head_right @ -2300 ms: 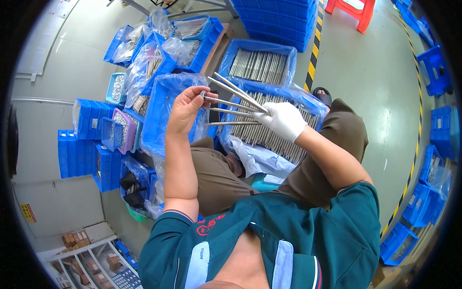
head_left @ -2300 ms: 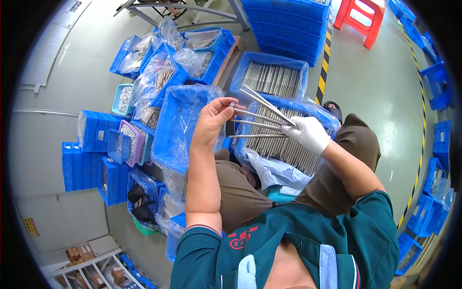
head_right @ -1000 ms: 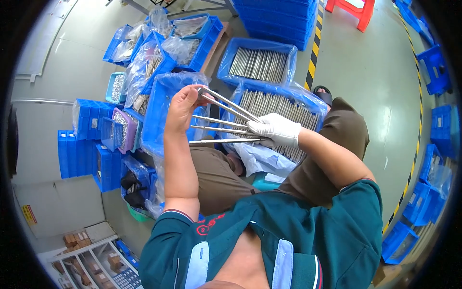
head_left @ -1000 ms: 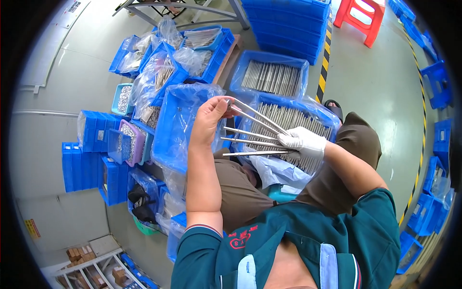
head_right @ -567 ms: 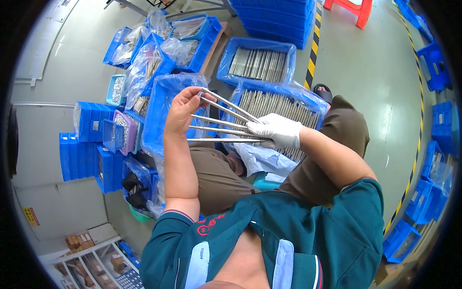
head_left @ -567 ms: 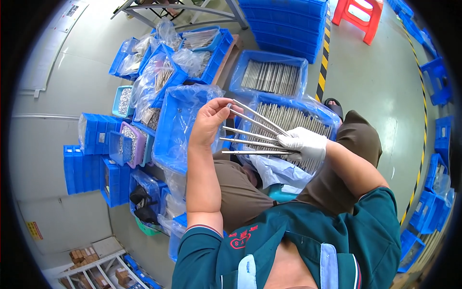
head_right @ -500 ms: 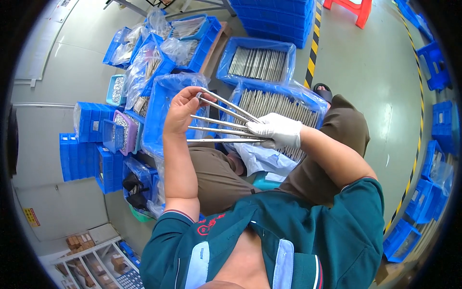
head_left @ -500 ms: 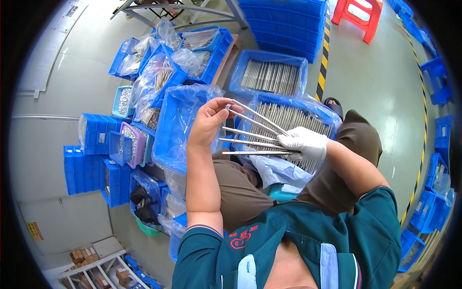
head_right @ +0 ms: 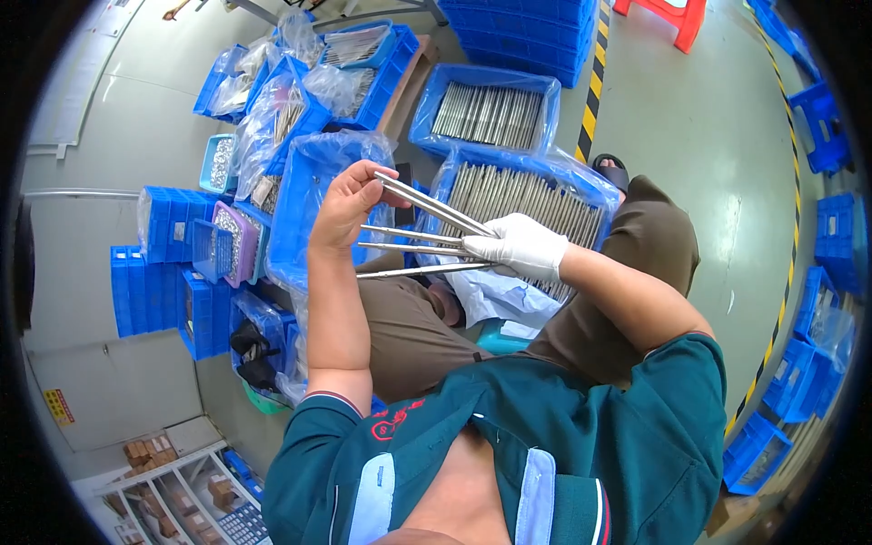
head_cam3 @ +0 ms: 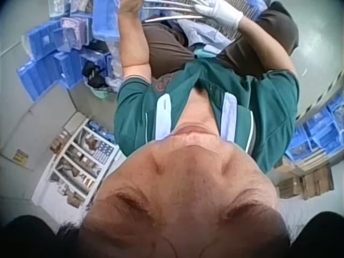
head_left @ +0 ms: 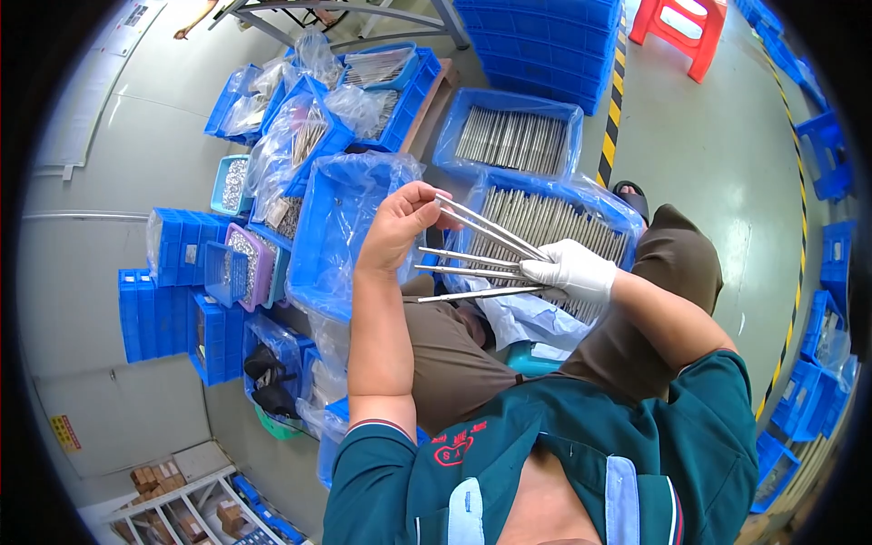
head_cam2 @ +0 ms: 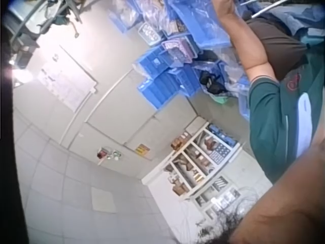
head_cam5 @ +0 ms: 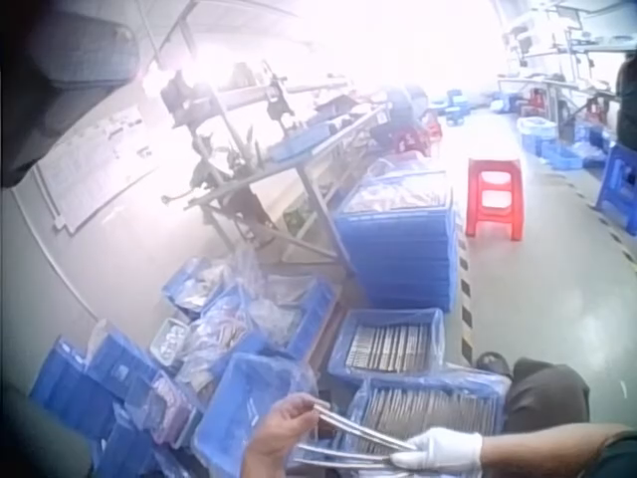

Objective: Inspecting and sorting long metal rods into different blue bins on a factory floor.

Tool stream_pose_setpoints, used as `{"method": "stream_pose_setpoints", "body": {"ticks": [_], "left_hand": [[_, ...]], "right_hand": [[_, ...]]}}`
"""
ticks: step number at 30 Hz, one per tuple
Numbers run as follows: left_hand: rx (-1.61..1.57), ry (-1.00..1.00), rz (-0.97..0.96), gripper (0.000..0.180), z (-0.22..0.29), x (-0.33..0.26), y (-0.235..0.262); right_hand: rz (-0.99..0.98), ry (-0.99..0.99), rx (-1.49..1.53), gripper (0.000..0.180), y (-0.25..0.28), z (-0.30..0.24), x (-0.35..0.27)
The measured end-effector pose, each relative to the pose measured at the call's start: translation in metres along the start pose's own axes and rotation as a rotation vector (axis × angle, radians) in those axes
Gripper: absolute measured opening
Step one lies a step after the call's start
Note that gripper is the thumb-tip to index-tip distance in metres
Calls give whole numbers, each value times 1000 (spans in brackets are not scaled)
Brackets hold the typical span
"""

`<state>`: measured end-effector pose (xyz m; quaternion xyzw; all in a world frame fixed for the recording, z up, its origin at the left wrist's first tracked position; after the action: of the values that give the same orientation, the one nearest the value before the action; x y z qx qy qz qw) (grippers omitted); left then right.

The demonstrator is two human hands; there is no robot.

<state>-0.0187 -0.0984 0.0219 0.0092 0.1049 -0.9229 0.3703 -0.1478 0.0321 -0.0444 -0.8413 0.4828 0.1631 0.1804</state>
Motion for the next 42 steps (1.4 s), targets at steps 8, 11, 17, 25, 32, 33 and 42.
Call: {"method": "stream_pose_setpoints", "body": {"ticks": [8, 11, 17, 25, 32, 33, 42], "left_hand": [[124, 144, 159, 24, -18, 5, 14], [43, 171, 154, 23, -21, 4, 15], [97, 187, 157, 26, -26, 3, 11], [-47, 7, -47, 24, -15, -6, -2], [86, -35, 109, 21, 1, -4, 7], [76, -12, 134, 22, -3, -4, 10], [15, -121, 30, 26, 9, -11, 1]], "right_hand": [[225, 117, -537, 42, 23, -21, 6], [267, 185, -616, 39, 22, -34, 5], [509, 389, -1022, 26, 8, -56, -18], [238, 192, -444, 34, 6, -16, 1], [157, 97, -194, 36, 8, -25, -1], [253, 246, -442, 35, 14, -36, 1], [-18, 116, 160, 31, -6, -3, 4]]}}
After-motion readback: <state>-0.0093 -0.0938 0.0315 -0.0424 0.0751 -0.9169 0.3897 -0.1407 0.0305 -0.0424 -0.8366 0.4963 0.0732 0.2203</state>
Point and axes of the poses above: each hand's wrist, its own x-axis towards the middle knuckle, its own y-axis out of the back of the hand, z = x × y, the point moved 10 cm from there along x, towards the middle knuckle, and after that the axes turned 4 degrees about -z, right-handed, at the moved point
